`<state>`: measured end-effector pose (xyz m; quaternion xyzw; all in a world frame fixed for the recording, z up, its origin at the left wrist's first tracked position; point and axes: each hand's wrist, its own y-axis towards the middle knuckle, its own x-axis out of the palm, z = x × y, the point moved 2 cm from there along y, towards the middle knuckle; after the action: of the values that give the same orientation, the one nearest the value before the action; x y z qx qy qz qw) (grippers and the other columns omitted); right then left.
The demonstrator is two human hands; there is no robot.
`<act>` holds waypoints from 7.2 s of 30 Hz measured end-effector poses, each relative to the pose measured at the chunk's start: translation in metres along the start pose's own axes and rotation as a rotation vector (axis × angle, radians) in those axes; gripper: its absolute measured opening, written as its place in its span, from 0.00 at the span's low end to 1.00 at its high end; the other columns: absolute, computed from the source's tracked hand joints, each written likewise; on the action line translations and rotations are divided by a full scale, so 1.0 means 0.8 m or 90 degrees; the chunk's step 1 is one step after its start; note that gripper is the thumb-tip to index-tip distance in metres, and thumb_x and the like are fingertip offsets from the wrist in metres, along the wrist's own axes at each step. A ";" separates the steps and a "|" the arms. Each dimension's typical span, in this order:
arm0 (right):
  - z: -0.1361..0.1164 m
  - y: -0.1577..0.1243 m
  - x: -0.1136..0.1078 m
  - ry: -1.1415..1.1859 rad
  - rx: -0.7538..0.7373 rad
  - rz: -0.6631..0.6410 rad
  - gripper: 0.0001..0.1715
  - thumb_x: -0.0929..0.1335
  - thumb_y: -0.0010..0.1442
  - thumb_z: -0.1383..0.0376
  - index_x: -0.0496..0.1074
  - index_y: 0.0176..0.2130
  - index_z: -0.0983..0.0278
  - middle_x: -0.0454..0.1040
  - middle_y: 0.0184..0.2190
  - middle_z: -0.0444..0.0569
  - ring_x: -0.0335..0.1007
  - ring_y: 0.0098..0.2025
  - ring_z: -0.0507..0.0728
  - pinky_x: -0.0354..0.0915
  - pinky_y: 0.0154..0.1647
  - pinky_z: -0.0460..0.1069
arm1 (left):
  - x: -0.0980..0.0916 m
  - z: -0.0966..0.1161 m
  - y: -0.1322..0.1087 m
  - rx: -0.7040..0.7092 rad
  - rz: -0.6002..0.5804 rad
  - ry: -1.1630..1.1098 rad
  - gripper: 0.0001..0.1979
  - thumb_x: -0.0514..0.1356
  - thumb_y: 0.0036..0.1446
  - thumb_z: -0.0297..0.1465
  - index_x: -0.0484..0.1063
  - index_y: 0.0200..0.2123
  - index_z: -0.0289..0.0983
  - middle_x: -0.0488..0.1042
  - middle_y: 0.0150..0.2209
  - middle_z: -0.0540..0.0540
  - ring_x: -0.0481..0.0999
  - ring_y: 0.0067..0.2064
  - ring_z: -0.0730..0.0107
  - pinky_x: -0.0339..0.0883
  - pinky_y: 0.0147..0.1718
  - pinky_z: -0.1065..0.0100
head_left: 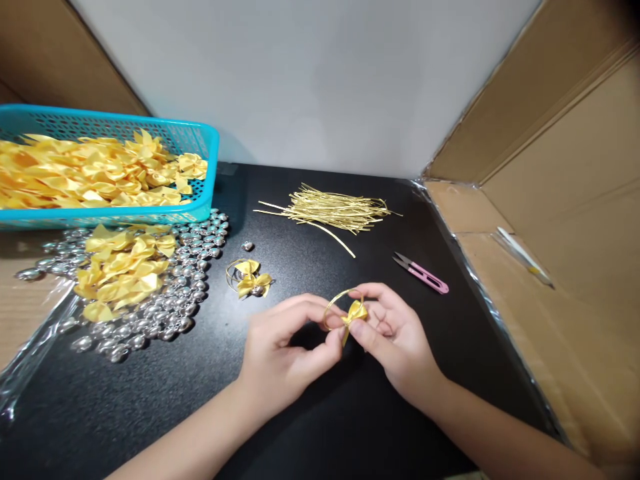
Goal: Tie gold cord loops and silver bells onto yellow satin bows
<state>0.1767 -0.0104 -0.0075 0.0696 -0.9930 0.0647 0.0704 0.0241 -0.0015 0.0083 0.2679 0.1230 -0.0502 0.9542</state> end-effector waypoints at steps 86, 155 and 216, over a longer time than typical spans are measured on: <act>0.020 -0.022 0.002 -0.246 -0.346 0.167 0.13 0.60 0.62 0.76 0.57 0.37 0.58 0.62 0.26 0.40 0.59 0.23 0.49 0.57 0.21 0.44 | 0.007 -0.008 -0.006 -0.267 0.065 -0.181 0.07 0.64 0.46 0.19 0.74 0.23 0.36 0.81 0.23 0.51 0.79 0.24 0.75 0.74 0.25 0.78; 0.020 -0.015 0.012 -0.002 -0.227 0.079 0.12 0.69 0.60 0.75 0.64 0.36 0.59 0.79 0.31 0.41 0.79 0.31 0.50 0.75 0.37 0.46 | -0.005 -0.017 -0.009 -0.216 0.098 -0.025 0.06 0.65 0.48 0.23 0.74 0.22 0.37 0.80 0.24 0.51 0.78 0.24 0.74 0.72 0.27 0.76; 0.009 0.073 -0.099 0.340 0.045 0.356 0.11 0.73 0.58 0.67 0.67 0.30 0.63 0.72 0.26 0.38 0.76 0.30 0.48 0.75 0.30 0.42 | 0.016 -0.026 -0.016 -0.540 -0.264 -0.272 0.09 0.69 0.44 0.29 0.72 0.21 0.33 0.75 0.19 0.50 0.67 0.21 0.79 0.62 0.23 0.75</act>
<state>0.2449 0.0563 -0.0332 -0.2208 -0.9174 0.1312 0.3039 0.0303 -0.0021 -0.0188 -0.1885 -0.0147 -0.2374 0.9528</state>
